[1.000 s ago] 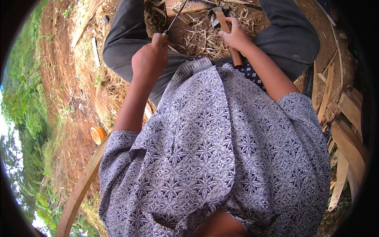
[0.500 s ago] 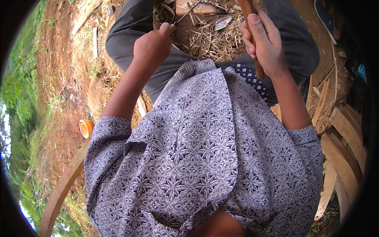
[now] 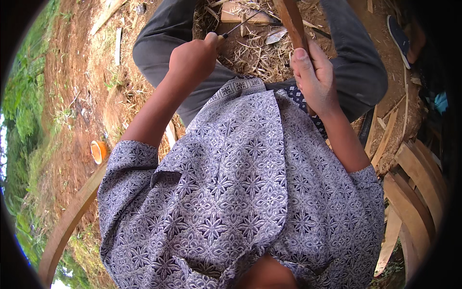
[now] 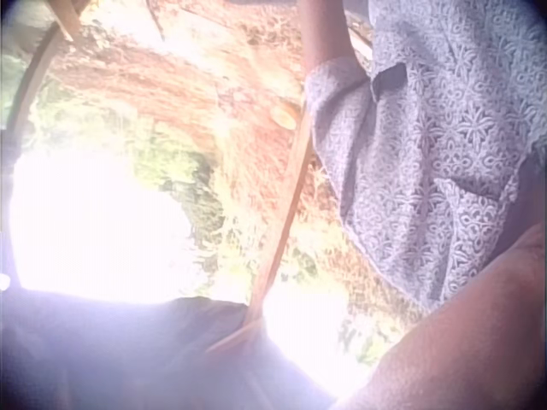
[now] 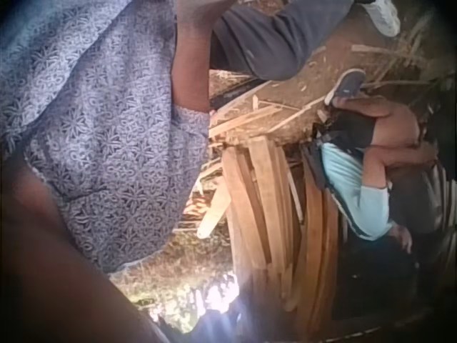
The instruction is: The person sits on the ground and uses a knife to split thin wooden sticks into smaller strips. They hold the wood against a block and carefully shave off layers, creating a pile of wood shavings and finished strips.
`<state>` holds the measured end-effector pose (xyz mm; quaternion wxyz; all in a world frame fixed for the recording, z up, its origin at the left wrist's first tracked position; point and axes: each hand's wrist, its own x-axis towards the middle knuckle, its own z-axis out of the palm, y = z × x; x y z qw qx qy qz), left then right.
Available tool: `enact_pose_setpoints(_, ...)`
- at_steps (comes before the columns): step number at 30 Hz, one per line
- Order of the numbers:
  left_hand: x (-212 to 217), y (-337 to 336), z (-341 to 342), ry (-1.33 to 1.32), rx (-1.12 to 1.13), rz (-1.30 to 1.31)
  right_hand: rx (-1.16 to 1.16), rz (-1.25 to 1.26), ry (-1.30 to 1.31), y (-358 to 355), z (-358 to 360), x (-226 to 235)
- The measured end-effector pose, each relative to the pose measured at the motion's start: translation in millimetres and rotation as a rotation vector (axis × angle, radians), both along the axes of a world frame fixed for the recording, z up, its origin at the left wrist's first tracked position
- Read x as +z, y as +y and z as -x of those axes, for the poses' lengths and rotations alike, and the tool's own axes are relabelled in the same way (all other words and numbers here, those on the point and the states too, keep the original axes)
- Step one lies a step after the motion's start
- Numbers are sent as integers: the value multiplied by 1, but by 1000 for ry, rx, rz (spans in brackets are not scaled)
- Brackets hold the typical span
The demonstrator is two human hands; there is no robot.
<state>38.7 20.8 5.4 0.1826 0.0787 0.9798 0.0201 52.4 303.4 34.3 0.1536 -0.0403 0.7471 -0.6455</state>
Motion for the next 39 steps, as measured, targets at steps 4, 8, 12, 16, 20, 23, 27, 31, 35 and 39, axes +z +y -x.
enact_pose_setpoints(4,9,9,5,-11,-21,7,59,-116,-145,3,0,-33)
enact_pose_setpoints(8,5,10,0,3,-25,-24,12,60,-157,5,-11,-8)
enact_pose_setpoints(12,10,8,0,-4,-13,7,-45,120,-29,8,-20,9)
enact_pose_setpoints(16,12,12,6,-26,-38,10,39,-83,-93,8,-10,-16)
enact_pose_setpoints(20,10,10,5,-59,-29,25,17,15,-127,7,-17,1)
enact_pose_setpoints(23,8,7,3,-50,-26,14,-22,51,-31,4,-19,7)
enact_pose_setpoints(27,13,9,9,-53,-63,32,36,-50,-197,9,-5,-37)
enact_pose_setpoints(31,14,11,7,-61,-22,18,5,56,-161,3,-9,-15)
enact_pose_setpoints(35,7,4,5,-62,-20,20,-3,31,-62,4,-15,-32)
enact_pose_setpoints(39,13,7,13,-97,-24,30,32,-28,-130,1,-8,-39)
